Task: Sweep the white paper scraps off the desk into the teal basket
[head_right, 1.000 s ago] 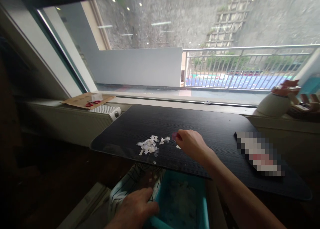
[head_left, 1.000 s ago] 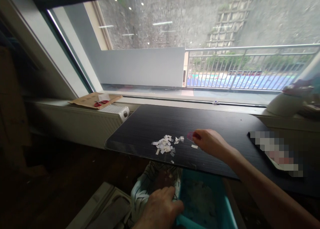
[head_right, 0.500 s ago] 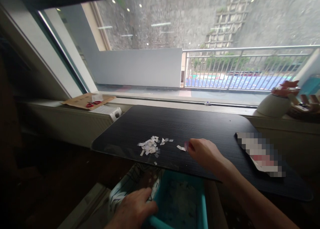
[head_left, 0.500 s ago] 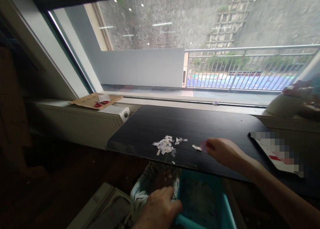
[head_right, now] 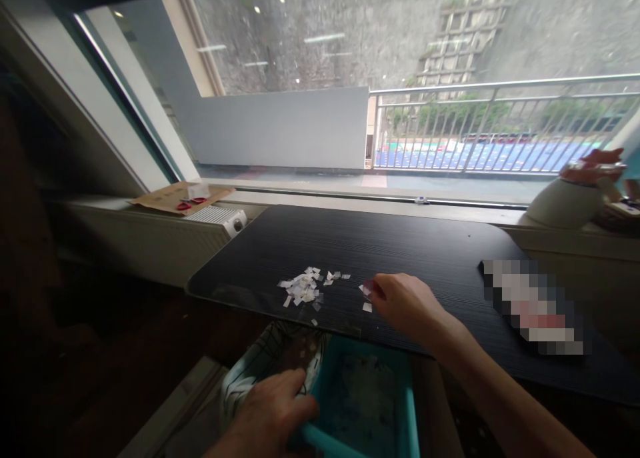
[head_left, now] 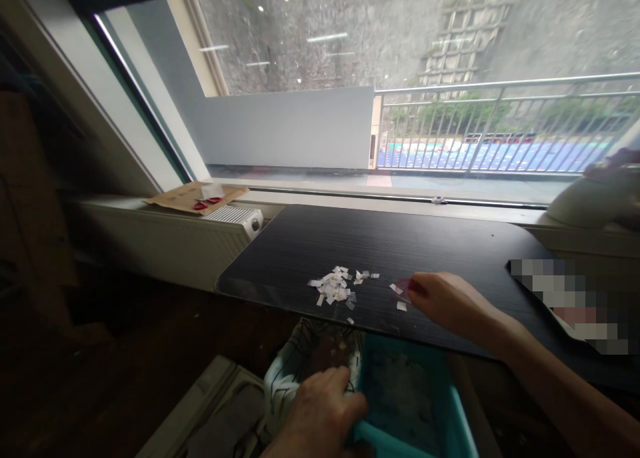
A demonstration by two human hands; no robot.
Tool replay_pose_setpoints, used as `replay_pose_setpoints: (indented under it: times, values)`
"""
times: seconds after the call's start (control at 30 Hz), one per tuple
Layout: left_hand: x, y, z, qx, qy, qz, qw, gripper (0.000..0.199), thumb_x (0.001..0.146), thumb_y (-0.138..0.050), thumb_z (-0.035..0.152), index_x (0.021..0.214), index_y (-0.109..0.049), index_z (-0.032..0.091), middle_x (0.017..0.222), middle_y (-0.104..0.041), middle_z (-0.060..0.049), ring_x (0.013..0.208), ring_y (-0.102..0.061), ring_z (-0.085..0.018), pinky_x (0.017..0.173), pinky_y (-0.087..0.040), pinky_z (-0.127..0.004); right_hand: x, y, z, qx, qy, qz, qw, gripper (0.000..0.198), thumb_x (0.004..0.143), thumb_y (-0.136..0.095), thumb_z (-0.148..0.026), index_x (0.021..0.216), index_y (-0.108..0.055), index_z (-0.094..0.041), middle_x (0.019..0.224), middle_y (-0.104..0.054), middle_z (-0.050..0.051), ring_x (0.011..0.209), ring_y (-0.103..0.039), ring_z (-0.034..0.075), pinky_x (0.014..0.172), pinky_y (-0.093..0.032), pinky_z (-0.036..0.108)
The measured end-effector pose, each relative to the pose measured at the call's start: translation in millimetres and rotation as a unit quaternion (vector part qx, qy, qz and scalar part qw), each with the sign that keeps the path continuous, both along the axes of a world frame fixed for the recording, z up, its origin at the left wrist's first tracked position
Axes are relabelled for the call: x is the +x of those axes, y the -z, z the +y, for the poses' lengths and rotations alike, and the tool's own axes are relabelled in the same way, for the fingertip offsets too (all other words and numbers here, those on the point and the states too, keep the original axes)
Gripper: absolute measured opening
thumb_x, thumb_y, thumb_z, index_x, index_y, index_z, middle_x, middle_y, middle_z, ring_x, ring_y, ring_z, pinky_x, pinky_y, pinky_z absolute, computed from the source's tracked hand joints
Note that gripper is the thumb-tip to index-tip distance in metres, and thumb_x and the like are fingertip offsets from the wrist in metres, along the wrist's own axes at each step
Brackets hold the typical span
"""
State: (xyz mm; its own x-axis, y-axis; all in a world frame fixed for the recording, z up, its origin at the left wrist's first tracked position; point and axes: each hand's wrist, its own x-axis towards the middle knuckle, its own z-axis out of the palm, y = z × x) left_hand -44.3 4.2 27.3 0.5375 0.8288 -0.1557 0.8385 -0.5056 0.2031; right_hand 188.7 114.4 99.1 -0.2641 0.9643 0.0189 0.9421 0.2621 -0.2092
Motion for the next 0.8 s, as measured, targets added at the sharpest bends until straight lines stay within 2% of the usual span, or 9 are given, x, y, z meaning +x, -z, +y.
replay_pose_setpoints:
  times: [0.13, 0.3, 0.53, 0.67, 0.8]
  values:
    - [4, -8.4, -2, -0.022, -0.009, -0.001, 1.0, 0.033, 0.063, -0.083, 0.04, 0.085, -0.064, 0.025, 0.09, -0.053, 0.0, 0.083, -0.052, -0.022, 0.072, -0.039, -0.03, -23, -3, -1, 0.004, -0.044, 0.062, 0.997, 0.027, 0.088, -0.043, -0.034, 0.071, -0.059, -0.02, 0.062, -0.061, 0.001, 0.051, -0.046, 0.011, 0.048, -0.021, 0.023]
    - [-2, -3.7, -3, -0.026, 0.001, -0.004, 1.0, 0.033, 0.065, -0.081, 0.044, 0.086, -0.065, 0.025, 0.087, -0.053, -0.001, 0.082, -0.053, -0.022, 0.071, -0.04, -0.03, -57, 0, 13, 0.012, -0.093, 0.072, 0.993, 0.03, 0.088, -0.044, -0.035, 0.07, -0.062, -0.018, 0.062, -0.061, 0.002, 0.051, -0.043, 0.011, 0.048, -0.022, 0.023]
    - [-3, -2.2, 1, -0.021, 0.009, 0.001, 1.0, 0.034, 0.065, -0.081, 0.044, 0.086, -0.064, 0.024, 0.086, -0.052, -0.001, 0.08, -0.052, -0.021, 0.07, -0.04, -0.029, -56, 0, 24, 0.011, -0.076, 0.038, 0.996, 0.027, 0.086, -0.044, -0.03, 0.07, -0.062, -0.018, 0.06, -0.059, 0.002, 0.051, -0.043, 0.011, 0.048, -0.022, 0.023]
    - [-2, -5.1, 1, -0.045, 0.015, -0.015, 0.999, 0.033, 0.065, -0.081, 0.043, 0.086, -0.064, 0.025, 0.087, -0.052, 0.0, 0.083, -0.052, -0.021, 0.071, -0.039, -0.028, -63, -3, 23, -0.019, -0.106, 0.06, 0.992, 0.028, 0.087, -0.044, -0.033, 0.071, -0.062, -0.018, 0.06, -0.06, 0.001, 0.05, -0.044, 0.01, 0.048, -0.023, 0.022]
    - [-2, -2.7, -2, -0.009, -0.004, -0.01, 1.0, 0.034, 0.064, -0.082, 0.043, 0.085, -0.064, 0.025, 0.086, -0.052, 0.0, 0.083, -0.052, -0.022, 0.071, -0.039, -0.028, -63, -5, 26, -0.008, -0.094, 0.037, 0.995, 0.027, 0.084, -0.045, -0.032, 0.066, -0.06, -0.018, 0.06, -0.058, 0.002, 0.05, -0.042, 0.01, 0.047, -0.022, 0.023]
